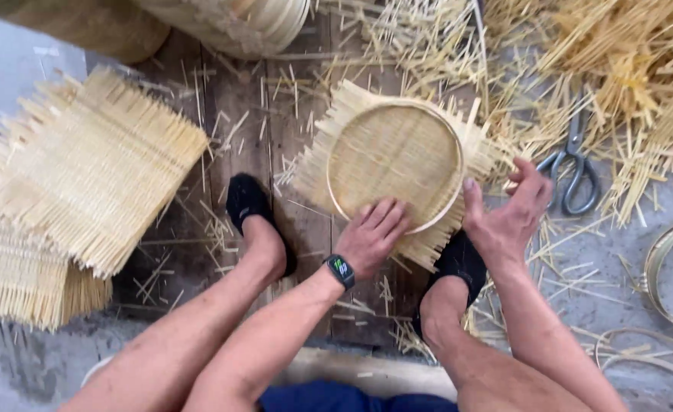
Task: The person sits on a low stool in a bamboo workshop and trims the overhanging ends of a square woven bamboo mat with scissors, cutting around a round wooden form placed on the mat. They then fit and press a thin bamboo rim ring around the trimmed circular mat, working the ring into place by hand before trimming the next mat.
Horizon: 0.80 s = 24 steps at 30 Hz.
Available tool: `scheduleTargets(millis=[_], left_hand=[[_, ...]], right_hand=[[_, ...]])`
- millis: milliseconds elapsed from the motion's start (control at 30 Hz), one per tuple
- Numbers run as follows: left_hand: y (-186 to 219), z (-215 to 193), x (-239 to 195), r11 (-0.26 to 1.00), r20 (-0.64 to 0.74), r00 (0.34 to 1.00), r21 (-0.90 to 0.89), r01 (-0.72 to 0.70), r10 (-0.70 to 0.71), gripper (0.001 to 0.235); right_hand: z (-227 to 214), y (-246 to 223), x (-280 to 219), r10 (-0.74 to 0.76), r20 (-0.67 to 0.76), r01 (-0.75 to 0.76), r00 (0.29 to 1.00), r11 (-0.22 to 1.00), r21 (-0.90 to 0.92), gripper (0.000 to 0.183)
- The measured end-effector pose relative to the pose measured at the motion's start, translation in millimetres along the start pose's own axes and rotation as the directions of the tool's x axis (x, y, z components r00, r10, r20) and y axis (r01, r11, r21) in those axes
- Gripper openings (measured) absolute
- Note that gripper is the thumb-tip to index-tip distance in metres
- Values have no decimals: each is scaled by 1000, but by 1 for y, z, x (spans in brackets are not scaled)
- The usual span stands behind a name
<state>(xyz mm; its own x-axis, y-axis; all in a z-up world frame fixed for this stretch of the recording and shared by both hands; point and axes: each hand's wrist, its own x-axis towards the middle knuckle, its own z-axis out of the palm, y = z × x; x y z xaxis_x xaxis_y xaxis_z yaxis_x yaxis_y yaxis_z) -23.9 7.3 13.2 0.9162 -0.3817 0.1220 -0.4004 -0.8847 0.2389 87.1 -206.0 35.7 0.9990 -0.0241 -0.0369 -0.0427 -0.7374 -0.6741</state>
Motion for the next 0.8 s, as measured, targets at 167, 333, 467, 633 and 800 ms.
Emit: scheduleTargets(millis=[167,333,467,633,800], left_hand=[[-24,-14,27,930,236,970,-339,141,-61,135],[-77,-13,64,846,427,877,-363,389,-220,80],[-90,-28,77,909,301,936,-312,278,-183,55],[-71,-44,79,873,382,868,-240,424,-317,56],[-58,-32,78,859,296,879,-246,448,-374,53]], right_hand=[[11,-7,19,71,251,-80,965,997,24,53],[29,4,21,1,211,-37,977,986,163,33],[24,-1,34,-25,239,-10,971,989,145,34],[27,6,47,-72,258,40,964,991,125,31],[33,-1,64,-344,116,343,932,939,26,22]])
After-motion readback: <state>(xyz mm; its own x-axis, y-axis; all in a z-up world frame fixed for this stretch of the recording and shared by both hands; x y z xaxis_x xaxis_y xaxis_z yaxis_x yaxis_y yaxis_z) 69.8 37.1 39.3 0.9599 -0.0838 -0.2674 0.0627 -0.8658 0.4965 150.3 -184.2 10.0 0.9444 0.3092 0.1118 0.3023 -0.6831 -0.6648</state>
